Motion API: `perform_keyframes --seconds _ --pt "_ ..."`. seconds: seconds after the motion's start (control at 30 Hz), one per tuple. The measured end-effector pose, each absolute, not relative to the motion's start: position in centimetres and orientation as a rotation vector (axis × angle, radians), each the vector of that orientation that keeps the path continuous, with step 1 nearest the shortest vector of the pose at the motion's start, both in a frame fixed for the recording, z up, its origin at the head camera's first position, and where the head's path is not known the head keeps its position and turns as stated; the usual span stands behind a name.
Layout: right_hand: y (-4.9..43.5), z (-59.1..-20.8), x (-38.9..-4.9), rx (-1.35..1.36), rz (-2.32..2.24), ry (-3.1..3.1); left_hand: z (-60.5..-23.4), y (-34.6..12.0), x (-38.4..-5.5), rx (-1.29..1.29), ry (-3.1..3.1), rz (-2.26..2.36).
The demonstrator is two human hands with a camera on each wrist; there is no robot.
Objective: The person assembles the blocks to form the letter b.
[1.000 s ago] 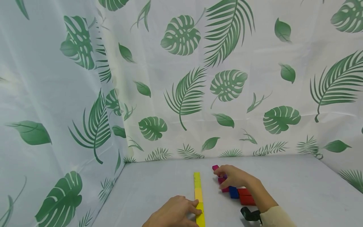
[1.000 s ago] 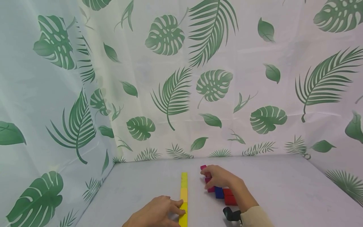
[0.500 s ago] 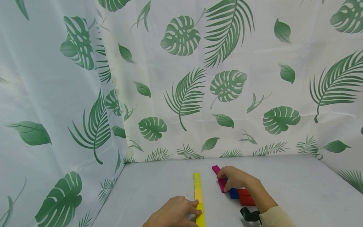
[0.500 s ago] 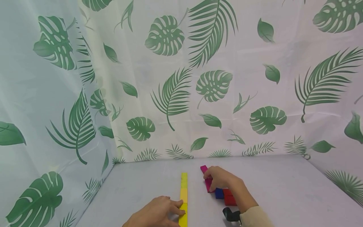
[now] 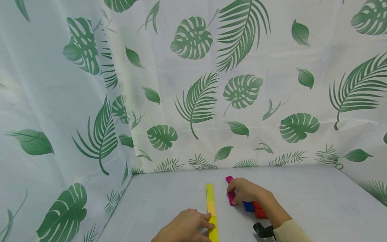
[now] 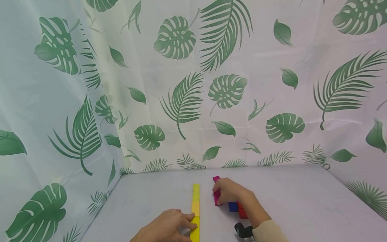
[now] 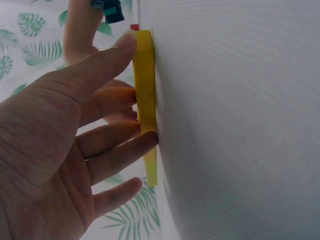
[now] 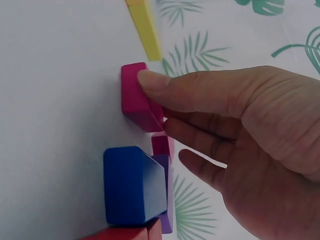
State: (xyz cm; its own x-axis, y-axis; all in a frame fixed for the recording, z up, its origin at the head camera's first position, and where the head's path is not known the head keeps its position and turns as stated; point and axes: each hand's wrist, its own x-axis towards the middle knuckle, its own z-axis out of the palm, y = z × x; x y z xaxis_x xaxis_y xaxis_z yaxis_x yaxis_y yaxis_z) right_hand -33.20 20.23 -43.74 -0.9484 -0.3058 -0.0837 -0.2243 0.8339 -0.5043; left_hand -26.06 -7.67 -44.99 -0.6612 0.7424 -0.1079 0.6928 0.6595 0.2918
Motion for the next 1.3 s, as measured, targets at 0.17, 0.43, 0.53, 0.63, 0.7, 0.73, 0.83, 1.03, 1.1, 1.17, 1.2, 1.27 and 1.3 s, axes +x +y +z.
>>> perform_keyframes --seconds 0.17,0.43,0.53,0.63,0.7,0.73,0.83,1.03,1.1,1.17,1.2,1.27,1.3 --pt "19.6 -44.0 -33.3 -0.486 -0.741 2.877 -45.0 -7.8 -26.0 1.197 2.659 0.321" --pt "19.0 -44.3 -33.5 -0.536 -0.715 2.895 -45.0 -7.6 -26.3 1.104 2.648 0.347" --pt "18.8 -44.5 -33.7 -0.573 -0.715 2.899 -45.0 -7.6 -26.3 1.091 2.647 0.354" --pt "18.7 -44.7 -33.8 -0.605 -0.711 2.907 -45.1 -7.6 -26.3 1.086 2.649 0.357" --pt "18.7 -44.9 -33.8 -0.619 -0.717 2.910 -45.1 -7.5 -26.3 1.081 2.651 0.355" --pt "18.7 -44.9 -33.8 -0.620 -0.722 2.911 -45.1 -7.5 -26.3 1.077 2.651 0.355" --pt "18.7 -45.1 -33.9 -0.639 -0.732 2.921 -45.1 -7.5 -26.3 1.064 2.652 0.351" --pt "18.6 -45.7 -34.0 -0.782 -0.716 2.972 -45.1 -7.5 -26.3 1.085 2.647 0.350" --pt "18.5 -45.7 -34.0 -0.808 -0.715 2.984 -45.1 -7.6 -26.3 1.105 2.644 0.349" --pt "18.5 -45.9 -34.0 -0.815 -0.717 2.991 -45.1 -7.6 -26.3 1.129 2.644 0.344" --pt "18.4 -45.9 -34.0 -0.809 -0.718 2.998 -45.1 -7.6 -26.3 1.139 2.643 0.343" --pt "18.4 -46.0 -34.1 -0.801 -0.722 3.014 -45.1 -7.7 -26.3 1.152 2.641 0.343" --pt "18.4 -46.1 -34.1 -0.799 -0.721 3.023 -45.1 -7.7 -26.3 1.152 2.639 0.344"
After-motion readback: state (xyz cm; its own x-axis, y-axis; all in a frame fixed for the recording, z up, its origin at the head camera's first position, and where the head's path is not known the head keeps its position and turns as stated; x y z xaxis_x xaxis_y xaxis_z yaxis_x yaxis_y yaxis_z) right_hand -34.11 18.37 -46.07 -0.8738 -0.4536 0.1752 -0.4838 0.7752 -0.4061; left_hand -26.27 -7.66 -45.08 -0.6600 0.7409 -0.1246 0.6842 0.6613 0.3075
